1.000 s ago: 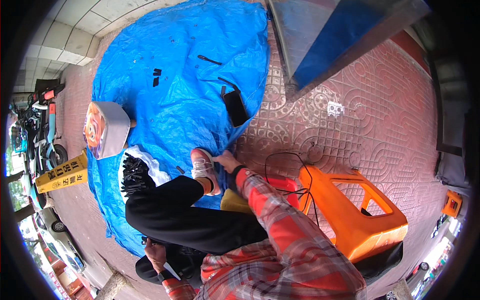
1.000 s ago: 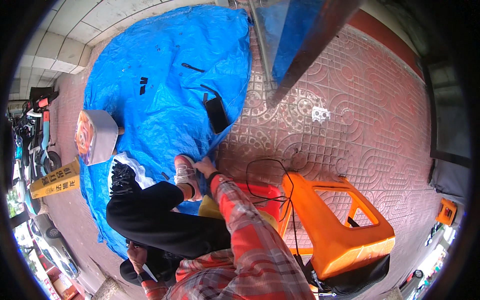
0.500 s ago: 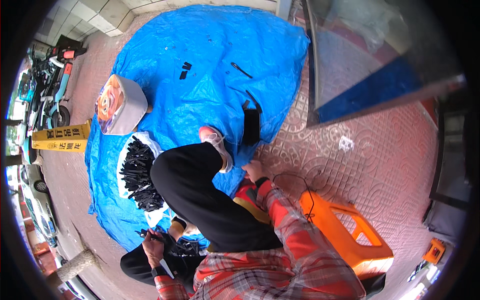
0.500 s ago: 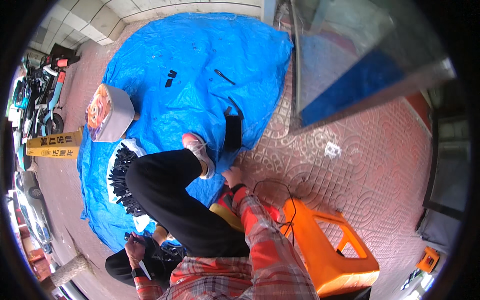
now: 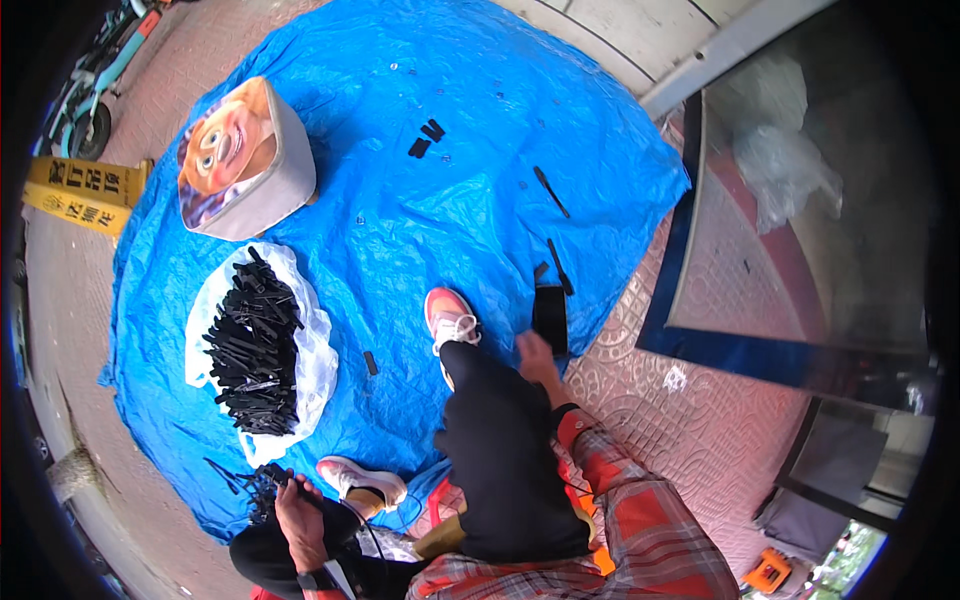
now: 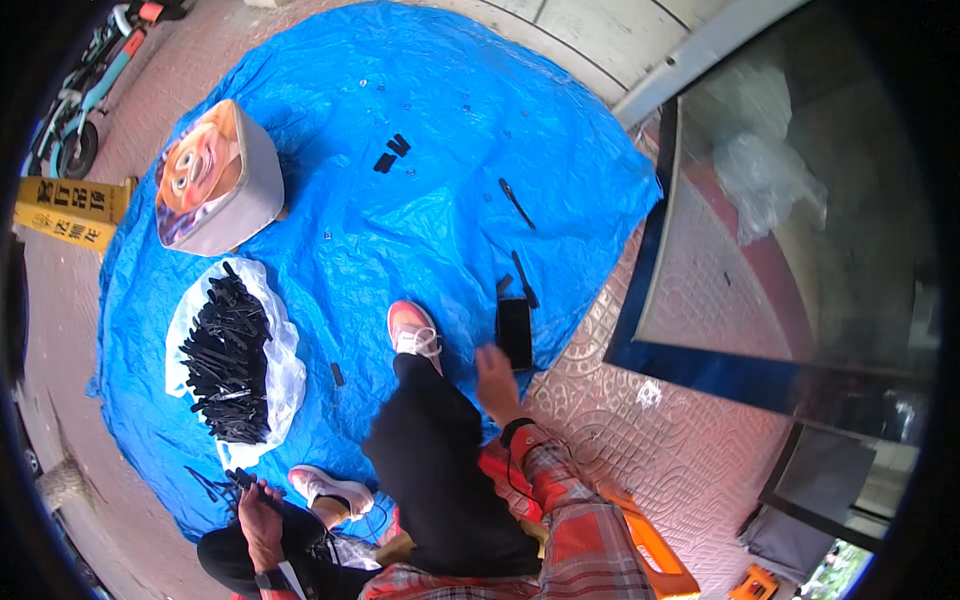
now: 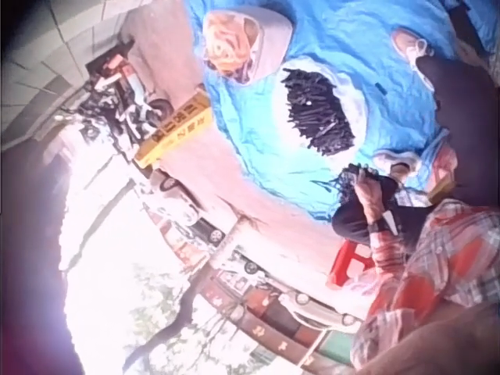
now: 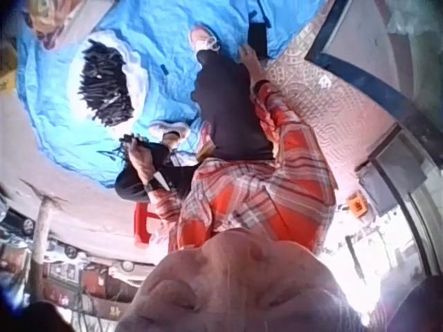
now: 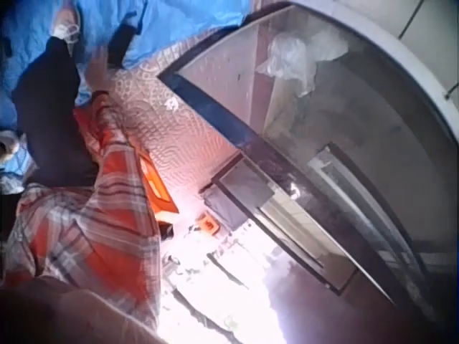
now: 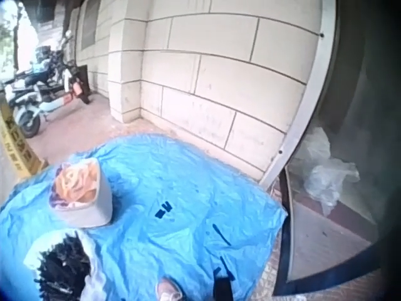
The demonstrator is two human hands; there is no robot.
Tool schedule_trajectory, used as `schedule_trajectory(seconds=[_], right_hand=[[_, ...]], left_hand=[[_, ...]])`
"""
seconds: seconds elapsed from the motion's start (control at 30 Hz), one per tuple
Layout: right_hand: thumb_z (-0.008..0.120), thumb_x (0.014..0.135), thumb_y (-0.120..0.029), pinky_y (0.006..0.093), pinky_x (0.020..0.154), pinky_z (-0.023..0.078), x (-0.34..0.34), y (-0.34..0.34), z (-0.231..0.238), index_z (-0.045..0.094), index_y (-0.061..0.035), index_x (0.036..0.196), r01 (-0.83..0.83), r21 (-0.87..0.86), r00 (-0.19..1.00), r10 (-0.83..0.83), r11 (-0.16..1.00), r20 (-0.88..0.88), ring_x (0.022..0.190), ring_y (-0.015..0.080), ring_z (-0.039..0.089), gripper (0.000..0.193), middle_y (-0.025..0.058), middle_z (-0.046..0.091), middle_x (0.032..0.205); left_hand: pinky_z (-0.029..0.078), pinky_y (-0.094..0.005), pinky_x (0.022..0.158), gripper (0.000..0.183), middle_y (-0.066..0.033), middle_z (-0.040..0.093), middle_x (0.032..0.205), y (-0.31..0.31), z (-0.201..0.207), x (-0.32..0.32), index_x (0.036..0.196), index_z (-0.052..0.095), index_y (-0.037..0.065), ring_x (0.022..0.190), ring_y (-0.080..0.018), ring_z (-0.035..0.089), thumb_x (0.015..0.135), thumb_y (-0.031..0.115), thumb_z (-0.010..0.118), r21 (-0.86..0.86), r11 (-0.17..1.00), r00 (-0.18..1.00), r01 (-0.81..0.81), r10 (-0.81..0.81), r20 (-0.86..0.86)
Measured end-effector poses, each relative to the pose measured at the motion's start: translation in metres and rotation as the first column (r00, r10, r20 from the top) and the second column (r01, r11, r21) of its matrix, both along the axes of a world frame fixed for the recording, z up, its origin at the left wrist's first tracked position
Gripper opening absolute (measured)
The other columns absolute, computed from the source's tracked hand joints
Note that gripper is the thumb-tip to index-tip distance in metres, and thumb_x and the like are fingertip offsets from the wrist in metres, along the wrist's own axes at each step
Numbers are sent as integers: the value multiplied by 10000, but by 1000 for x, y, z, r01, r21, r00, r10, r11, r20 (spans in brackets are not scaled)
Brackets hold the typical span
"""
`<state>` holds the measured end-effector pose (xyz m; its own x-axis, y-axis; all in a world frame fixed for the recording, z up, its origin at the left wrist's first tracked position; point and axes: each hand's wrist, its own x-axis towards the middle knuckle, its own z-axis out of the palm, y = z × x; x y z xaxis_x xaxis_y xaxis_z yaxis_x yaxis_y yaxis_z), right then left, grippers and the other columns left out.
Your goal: Assembling black shoe straps by attaching buckles and plastic clips.
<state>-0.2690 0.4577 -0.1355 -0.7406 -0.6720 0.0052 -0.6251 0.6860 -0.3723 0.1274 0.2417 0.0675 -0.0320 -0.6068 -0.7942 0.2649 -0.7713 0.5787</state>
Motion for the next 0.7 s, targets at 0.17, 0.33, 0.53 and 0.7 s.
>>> schedule_trajectory(seconds=[0.17,0.33,0.53,0.7], right_hand=[[638,740,-204,481,1004,324,23,-10,-61,285,-18,1345,-248,397,965,260,884,24,1221,488,304,725,318,231,1355],[694,697,-228,444,1038,284,-5,-8,-29,258,-11,1352,-232,365,956,142,902,257,1259,440,280,816,270,207,1393],[520,777,-54,433,867,411,-43,-33,-21,512,-30,1075,160,140,937,-195,977,289,1007,370,505,299,216,539,1044],[620,730,-45,451,779,432,-153,-20,-33,535,-35,971,364,110,930,-368,925,12,935,355,528,256,158,568,935]], left_hand=[[444,-265,596,184,-20,545,827,-22,-2,-11,1063,497,89,661,-123,518,882,118,506,27,999,999,24,-25,37],[402,-219,728,156,-17,557,893,-37,-3,-39,984,559,46,819,-121,497,860,136,581,165,967,961,197,-223,161],[392,-243,716,106,-17,537,856,-26,8,-53,930,559,56,808,-129,485,848,121,574,212,977,989,39,-68,133],[434,-265,705,179,-68,563,822,4,-34,-20,926,558,-17,771,-165,524,860,150,546,51,915,781,401,-371,503]])
